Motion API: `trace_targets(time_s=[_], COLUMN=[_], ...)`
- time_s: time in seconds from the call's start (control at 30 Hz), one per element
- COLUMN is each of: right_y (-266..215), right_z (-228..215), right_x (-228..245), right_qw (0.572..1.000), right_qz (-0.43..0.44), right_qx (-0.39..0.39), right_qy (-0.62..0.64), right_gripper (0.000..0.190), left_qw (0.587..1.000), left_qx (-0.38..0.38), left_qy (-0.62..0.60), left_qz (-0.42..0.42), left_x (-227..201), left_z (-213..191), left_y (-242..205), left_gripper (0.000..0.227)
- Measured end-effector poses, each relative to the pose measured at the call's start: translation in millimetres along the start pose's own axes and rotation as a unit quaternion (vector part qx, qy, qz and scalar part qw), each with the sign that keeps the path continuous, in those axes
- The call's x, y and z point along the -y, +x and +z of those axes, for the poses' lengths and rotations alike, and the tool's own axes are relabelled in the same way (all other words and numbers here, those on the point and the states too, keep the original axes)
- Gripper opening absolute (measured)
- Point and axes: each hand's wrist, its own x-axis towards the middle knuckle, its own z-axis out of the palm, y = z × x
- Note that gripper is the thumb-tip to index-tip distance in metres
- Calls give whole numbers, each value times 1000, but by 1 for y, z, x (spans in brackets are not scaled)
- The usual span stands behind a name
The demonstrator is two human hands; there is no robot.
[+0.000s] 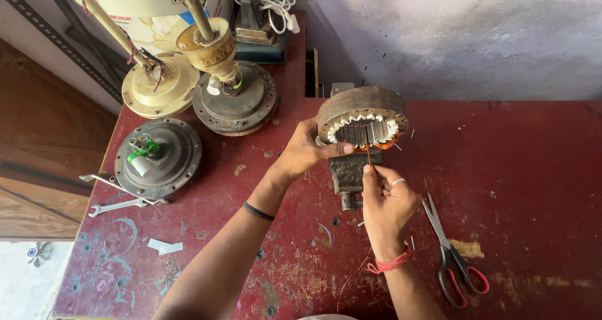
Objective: The person works on a motor stator clamped in a vise, inserting small white insulating pieces into the coil slots and adjusting copper windings. They use scissors to trim a white strip and place it into the stator, repeating the insertion process across several slots.
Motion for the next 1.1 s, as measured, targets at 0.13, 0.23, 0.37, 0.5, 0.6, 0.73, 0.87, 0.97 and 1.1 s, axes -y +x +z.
trace_targets(time_s=[0.13,0.23,0.37,0.5,0.6,0.73,0.87,0.97,1.1], right_y=[-1,-1,2,3,3,2,2,2,3], right_z=[-1,-1,1,1,0,1,3,3,4], right_x=[0,-2,-5,-6,-5,-2,1,4,8], right_qw=[1000,999,1000,1000,999,999,999,998,998], right_qz=[16,34,25,3,-11,-35,-19,-10,-25], right_qx=[7,8,4,2,-4,-8,-8,-5,-12], right_qy=[2,11,-12,-19,-37,-21,-45,-57,-50], right_gripper=[13,15,15,14,14,14,15,17,19], left_qw=[1000,1000,997,994,989,994,993,997,990], left_qx=[-21,-7,1,-1,14,29,32,30,0], left_qy=[10,25,78,103,139,102,111,54,96], left_qz=[-13,5,14,21,40,32,5,52,99], left_x=[1,2,0,2,5,10,11,11,12], left_z=[3,2,0,-1,-5,-9,-12,-8,-2], left_y=[2,2,3,5,6,9,11,8,1], left_gripper=[53,56,63,68,66,76,78,86,89])
